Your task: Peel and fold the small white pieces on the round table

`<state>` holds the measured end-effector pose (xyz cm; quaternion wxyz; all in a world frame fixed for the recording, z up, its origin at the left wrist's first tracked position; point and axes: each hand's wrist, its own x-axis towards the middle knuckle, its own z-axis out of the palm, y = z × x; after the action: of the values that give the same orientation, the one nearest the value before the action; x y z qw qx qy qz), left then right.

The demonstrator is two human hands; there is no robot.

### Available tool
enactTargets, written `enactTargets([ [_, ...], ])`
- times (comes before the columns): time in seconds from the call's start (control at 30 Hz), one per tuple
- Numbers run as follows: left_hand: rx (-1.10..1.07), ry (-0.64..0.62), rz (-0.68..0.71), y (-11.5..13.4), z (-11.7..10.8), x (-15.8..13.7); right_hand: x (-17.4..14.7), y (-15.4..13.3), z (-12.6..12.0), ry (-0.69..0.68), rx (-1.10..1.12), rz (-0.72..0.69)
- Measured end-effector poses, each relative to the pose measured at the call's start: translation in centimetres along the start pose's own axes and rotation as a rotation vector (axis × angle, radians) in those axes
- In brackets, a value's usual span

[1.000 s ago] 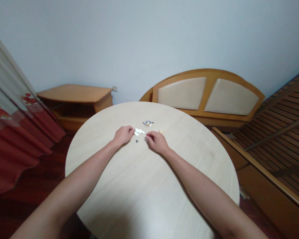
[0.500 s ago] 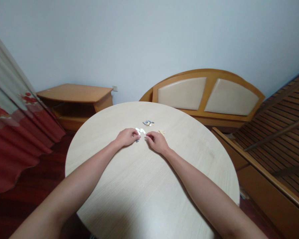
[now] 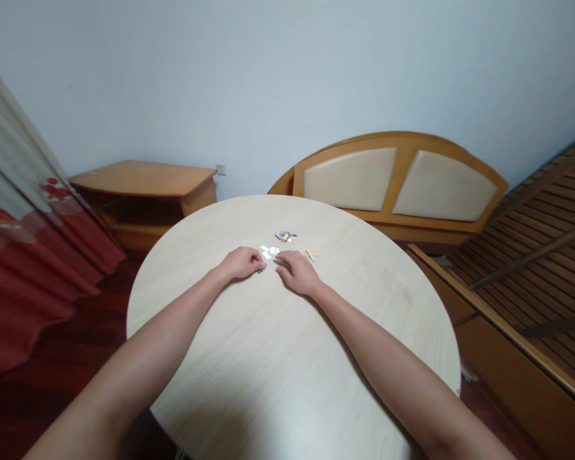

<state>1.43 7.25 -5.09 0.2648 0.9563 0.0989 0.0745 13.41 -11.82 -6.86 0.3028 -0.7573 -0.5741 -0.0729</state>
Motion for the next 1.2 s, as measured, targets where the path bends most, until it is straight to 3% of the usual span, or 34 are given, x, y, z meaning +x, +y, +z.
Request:
enactTargets([
  [0.13,0.079,0.029,-0.027,0.7,-0.3,-0.3,2.4,2.9,-0.9,0.114,-0.117,0.173],
  [0.3,0.091,0.022,-0.069,1.5,-0.7,-0.7,5.5,7.9,-1.4,-0.038,-0.172,0.284],
  [0.47,0.089,0.015,-0.066,1.3,-0.6,-0.6,6.2,9.7,-1.2,-0.158,-0.199,0.288],
  [0.7,0.118,0.001,-0.075,1.2,-0.5,-0.5,4.3,11.4,-3.9,-0.036,-0.38,0.628],
  [0.83,0.13,0.008,-0.076,1.4,-0.6,-0.6,1.8,12.3,-5.9,0.038,-0.423,0.751],
  [1.0,0.133,0.017,-0.096,1.9,-0.7,-0.8,-0.7,11.7,-6.5,0.042,-0.377,0.773],
  [1.2,0.136,0.036,-0.094,2.0,-0.5,-0.8,-2.0,10.4,-5.7,0.08,-0.325,0.687],
])
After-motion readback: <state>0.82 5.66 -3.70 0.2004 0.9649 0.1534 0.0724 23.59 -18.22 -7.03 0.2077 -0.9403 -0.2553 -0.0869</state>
